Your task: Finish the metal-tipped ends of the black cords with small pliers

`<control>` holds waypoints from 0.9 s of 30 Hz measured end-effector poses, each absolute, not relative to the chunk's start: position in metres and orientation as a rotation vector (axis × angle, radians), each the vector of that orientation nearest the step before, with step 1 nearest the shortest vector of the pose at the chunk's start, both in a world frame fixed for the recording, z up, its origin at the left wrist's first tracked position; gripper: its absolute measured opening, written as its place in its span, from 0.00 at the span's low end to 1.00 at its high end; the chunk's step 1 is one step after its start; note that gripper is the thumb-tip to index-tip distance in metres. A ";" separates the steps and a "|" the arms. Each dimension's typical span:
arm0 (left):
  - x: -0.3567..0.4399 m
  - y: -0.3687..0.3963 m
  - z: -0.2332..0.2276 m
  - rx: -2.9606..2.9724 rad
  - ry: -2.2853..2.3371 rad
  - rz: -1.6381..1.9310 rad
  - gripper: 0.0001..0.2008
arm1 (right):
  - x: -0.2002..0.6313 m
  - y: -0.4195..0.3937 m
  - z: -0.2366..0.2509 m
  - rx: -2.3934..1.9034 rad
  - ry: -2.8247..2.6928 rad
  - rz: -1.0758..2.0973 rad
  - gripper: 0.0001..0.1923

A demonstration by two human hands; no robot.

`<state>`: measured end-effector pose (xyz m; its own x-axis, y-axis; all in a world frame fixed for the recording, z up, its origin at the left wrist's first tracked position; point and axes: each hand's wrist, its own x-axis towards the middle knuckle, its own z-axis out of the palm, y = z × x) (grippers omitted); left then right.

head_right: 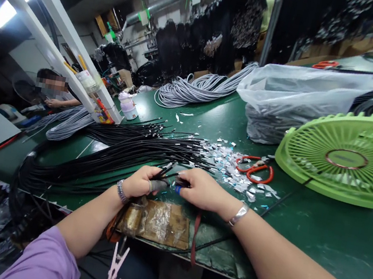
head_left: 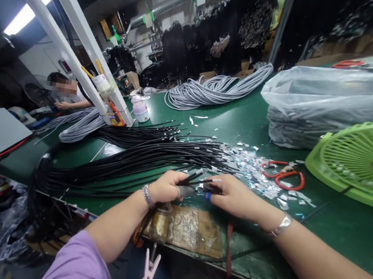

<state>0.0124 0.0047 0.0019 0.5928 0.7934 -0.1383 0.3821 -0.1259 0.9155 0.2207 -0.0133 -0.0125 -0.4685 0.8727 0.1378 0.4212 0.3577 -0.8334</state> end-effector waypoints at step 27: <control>0.011 0.008 0.001 1.535 1.030 0.579 0.24 | 0.198 -0.022 -0.026 -1.099 -1.897 0.890 0.06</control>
